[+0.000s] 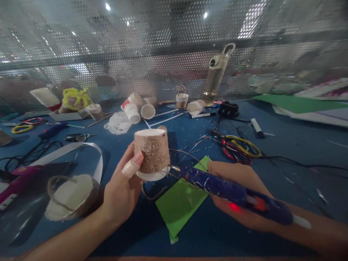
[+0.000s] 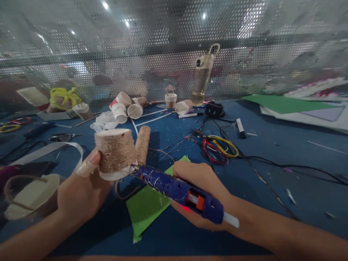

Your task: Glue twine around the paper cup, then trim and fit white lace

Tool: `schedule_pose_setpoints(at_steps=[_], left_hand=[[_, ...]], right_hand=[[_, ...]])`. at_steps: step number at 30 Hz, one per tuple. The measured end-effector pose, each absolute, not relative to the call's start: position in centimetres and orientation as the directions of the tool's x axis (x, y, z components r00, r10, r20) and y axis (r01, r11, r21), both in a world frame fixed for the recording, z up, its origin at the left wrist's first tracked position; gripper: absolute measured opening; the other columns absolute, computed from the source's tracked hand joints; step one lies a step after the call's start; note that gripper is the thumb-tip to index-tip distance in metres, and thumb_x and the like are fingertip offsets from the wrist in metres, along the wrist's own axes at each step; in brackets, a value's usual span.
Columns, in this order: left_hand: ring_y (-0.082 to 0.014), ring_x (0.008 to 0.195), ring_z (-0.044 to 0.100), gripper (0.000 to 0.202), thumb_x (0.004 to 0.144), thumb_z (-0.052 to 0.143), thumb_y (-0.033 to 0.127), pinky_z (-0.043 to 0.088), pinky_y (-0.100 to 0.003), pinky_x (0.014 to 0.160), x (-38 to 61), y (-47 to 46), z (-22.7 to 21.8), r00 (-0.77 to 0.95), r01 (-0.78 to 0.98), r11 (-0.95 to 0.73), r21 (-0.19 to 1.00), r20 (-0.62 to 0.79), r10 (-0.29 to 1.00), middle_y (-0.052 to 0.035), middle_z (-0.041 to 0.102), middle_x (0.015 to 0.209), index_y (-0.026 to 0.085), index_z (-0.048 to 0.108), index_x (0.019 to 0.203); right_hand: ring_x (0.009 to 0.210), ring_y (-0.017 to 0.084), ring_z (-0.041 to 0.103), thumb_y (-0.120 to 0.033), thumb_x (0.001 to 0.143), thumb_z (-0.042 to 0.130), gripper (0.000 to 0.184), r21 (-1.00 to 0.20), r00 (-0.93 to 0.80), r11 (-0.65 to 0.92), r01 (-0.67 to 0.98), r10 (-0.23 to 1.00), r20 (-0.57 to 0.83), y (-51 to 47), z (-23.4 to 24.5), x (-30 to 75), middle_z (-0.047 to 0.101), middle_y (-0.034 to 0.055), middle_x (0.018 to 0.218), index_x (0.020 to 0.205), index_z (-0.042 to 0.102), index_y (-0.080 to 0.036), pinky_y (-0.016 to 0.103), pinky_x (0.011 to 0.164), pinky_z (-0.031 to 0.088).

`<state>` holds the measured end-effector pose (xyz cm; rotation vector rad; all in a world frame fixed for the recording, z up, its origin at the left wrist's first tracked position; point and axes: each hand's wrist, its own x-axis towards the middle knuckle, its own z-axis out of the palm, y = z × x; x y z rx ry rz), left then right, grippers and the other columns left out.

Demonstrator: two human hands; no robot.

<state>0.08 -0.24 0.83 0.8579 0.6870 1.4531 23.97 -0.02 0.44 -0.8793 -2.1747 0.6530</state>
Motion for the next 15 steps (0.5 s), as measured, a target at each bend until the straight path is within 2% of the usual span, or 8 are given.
schedule_pose_setpoints(at_steps=[4,10,13,15], left_hand=[[-0.0282,0.135,0.051,0.035,0.092,0.064,0.032,0.039,-0.039,0.115,-0.21,-0.09,0.43,0.083,-0.540,-0.064,0.839,0.129,0.988,-0.0027,0.069,0.127,0.025,0.069,0.126],[-0.0263,0.128,0.057,0.033,0.091,0.065,0.034,0.041,-0.037,0.113,-0.25,-0.05,0.21,0.103,-0.554,-0.038,0.832,0.113,0.988,-0.0018,0.073,0.118,0.025,0.072,0.122],[-0.0235,0.119,0.062,0.027,0.089,0.068,0.034,0.043,-0.035,0.110,-0.11,-0.01,0.44,0.096,-0.580,-0.033,0.814,0.109,0.989,-0.0006,0.075,0.107,0.024,0.075,0.113],[-0.0191,0.110,0.066,0.019,0.089,0.069,0.033,0.046,-0.030,0.106,-0.08,0.06,0.58,0.073,-0.597,-0.045,0.801,0.109,0.991,0.0014,0.076,0.099,0.023,0.076,0.103]], right_hand=[[0.049,0.009,0.040,-0.017,0.078,0.058,0.020,-0.643,-0.573,0.683,0.346,0.696,0.432,-0.14,0.51,23.89,0.047,-0.0066,0.061,0.070,0.042,-0.023,0.025,0.051,0.035],[0.051,0.008,0.040,-0.017,0.077,0.058,0.017,-0.616,-0.592,0.714,0.334,0.667,0.452,-0.28,0.44,23.93,0.048,-0.0063,0.063,0.071,0.043,-0.023,0.024,0.052,0.034],[0.053,0.009,0.042,-0.017,0.078,0.056,0.016,-0.611,-0.587,0.719,0.331,0.664,0.463,-0.17,0.38,23.99,0.049,-0.0056,0.063,0.071,0.042,-0.023,0.024,0.053,0.034],[0.054,0.010,0.042,-0.018,0.078,0.055,0.017,-0.614,-0.572,0.713,0.337,0.674,0.468,-0.15,0.32,24.00,0.049,-0.0053,0.062,0.071,0.041,-0.023,0.025,0.053,0.034]])
